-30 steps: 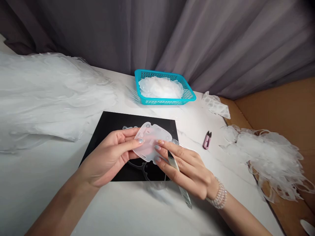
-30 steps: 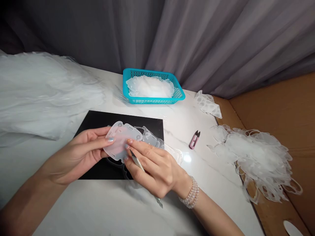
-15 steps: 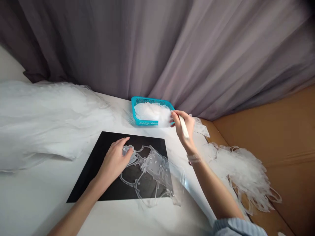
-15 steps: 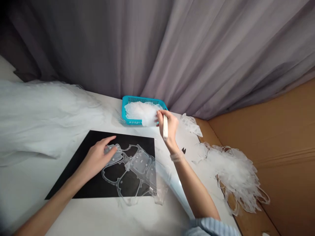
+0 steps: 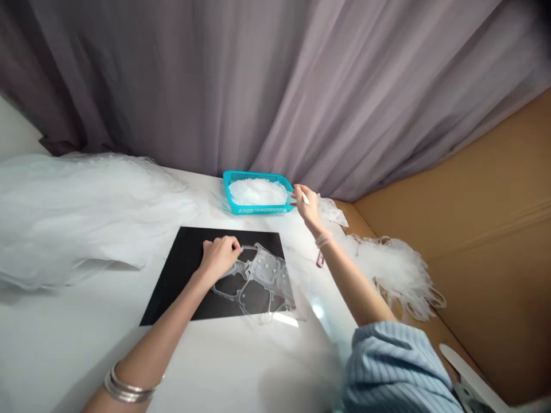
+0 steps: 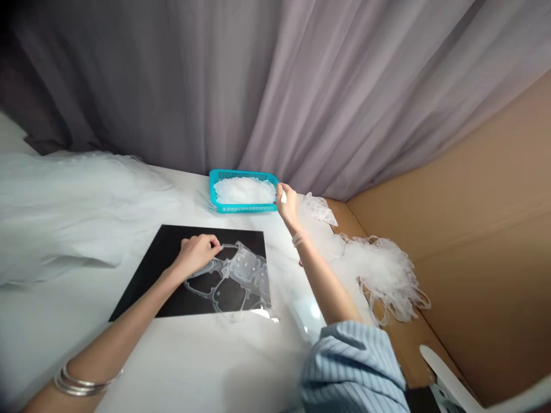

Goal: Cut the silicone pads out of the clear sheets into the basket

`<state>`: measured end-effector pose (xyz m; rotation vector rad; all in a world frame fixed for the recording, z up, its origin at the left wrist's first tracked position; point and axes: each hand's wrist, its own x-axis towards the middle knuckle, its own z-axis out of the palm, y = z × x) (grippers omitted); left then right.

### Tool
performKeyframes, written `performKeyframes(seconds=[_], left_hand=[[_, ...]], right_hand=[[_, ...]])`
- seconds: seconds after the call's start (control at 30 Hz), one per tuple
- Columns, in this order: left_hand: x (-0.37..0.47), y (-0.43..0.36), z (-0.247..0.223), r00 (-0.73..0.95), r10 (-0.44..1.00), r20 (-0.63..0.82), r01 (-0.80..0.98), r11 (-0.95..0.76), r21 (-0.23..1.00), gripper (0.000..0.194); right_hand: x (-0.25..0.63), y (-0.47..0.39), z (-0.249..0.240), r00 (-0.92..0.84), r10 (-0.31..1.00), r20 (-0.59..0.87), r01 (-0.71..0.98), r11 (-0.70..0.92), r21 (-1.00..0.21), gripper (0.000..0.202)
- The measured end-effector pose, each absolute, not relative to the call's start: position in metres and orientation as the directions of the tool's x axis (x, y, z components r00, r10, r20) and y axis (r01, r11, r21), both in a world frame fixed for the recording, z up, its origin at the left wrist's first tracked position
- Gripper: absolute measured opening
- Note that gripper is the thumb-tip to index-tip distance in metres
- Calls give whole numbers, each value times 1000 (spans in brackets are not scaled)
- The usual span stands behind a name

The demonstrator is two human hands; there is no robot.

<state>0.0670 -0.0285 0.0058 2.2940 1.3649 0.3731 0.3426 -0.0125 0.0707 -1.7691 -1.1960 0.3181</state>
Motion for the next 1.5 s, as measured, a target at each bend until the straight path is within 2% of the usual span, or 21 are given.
performKeyframes(seconds=[0.13,0.3,0.4,0.47,0.57,0.63,0.77,0.9,1.0,1.2,1.37,1.5], left_hand=[[53,-24,15,461,887,-1,804,-417,423,28],[32,-20,37,416,895,159,847,-446,290,39],[34,-39,42,419,864,279,850,-481,215,47],[43,-67,36,499,806,318,806,-567,171,48],[62,-119,18,727,625,286,619,-776,123,40],[72,-147,5,772,579,262,573,-812,105,42],[77,-165,-9,770,600,216,598,-797,83,49],[75,-160,-10,780,596,192,596,-800,66,49],[74,-162,-9,788,590,177,590,-805,56,49],[73,-169,-11,780,611,135,607,-792,71,48],[74,-170,-8,786,609,107,592,-791,156,51],[74,-170,-7,803,588,103,589,-808,19,51]], right_hand=[[331,-119,43,319,930,181,706,-106,-700,37],[304,-192,9,237,964,119,778,-115,-618,26],[297,-197,14,263,955,137,780,-127,-612,39],[292,-195,24,276,951,140,772,-133,-622,48],[283,-189,38,271,956,115,737,-129,-663,50],[274,-185,42,241,965,104,702,-99,-706,45],[259,-176,39,181,975,129,647,-19,-762,39],[250,-170,33,175,979,105,610,-24,-792,37],[247,-171,26,119,975,190,599,83,-797,28],[242,-179,11,-18,945,327,628,265,-732,18],[245,-179,3,-100,937,334,672,311,-672,17],[247,-176,0,-131,931,340,701,329,-632,17]])
